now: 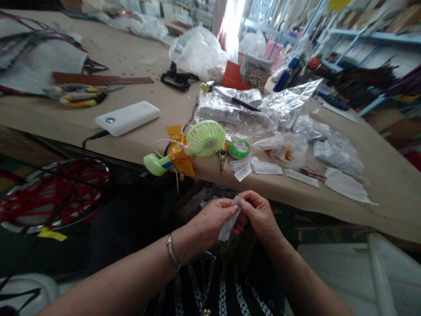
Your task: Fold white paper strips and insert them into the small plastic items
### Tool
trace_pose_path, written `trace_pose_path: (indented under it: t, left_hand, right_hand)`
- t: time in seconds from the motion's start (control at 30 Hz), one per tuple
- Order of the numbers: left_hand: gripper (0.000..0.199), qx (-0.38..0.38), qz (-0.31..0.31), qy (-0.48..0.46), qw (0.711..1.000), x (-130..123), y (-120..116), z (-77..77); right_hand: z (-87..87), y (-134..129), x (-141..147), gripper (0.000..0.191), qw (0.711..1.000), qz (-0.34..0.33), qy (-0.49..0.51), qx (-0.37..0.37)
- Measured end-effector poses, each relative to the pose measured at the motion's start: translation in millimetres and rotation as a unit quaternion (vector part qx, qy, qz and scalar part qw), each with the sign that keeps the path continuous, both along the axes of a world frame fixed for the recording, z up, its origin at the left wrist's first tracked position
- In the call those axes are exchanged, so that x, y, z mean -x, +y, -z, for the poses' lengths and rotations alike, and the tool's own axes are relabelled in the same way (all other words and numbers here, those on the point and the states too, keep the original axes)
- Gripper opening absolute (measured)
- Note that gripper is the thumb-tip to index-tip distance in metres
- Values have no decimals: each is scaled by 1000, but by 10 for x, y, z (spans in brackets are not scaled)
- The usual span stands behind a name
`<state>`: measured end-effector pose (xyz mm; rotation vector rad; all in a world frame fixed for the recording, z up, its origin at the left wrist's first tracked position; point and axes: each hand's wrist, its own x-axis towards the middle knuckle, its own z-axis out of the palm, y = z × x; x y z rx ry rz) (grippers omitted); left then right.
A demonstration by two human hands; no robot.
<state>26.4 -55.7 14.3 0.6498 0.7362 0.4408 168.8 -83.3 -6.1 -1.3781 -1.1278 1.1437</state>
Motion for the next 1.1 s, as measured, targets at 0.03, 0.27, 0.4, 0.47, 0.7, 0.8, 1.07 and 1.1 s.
trace_pose_path:
  t: [0.03, 0.27, 0.4, 0.47, 0.7, 0.8, 1.07, 1.1]
  left_hand:
    - [22, -1, 12, 0, 1000, 13, 3, 13]
    - [22, 9, 46, -1, 999, 88, 32, 58]
    - [24, -5, 86, -41, 995, 106, 13, 47]
    - [25, -17, 102, -52, 993, 105, -7, 40]
    - [28, -8, 102, -30, 994, 101, -39, 3]
    - [26, -6, 80, -37, 996, 122, -14, 14]
    - [17, -17, 30, -4, 999, 144, 19, 57]
    - [15, -16, 28, -4, 999, 143, 18, 65]
  right_hand:
    - [3, -7, 10, 15, 1000, -2, 2, 6]
    - [51, -20, -5, 19, 993, -38, 111, 28]
    - [48, -17, -43, 39, 961, -165, 201, 93]
    - [30, -13, -44, 33, 949, -202, 221, 99]
    - [1, 16, 23, 25, 947, -200, 238, 77]
    - [-13, -9, 16, 35, 978, -165, 122, 42]
    - [-119, -79, 6, 34, 933, -72, -307, -175]
    - [-119, -79, 19, 33, 927, -76, -322, -179]
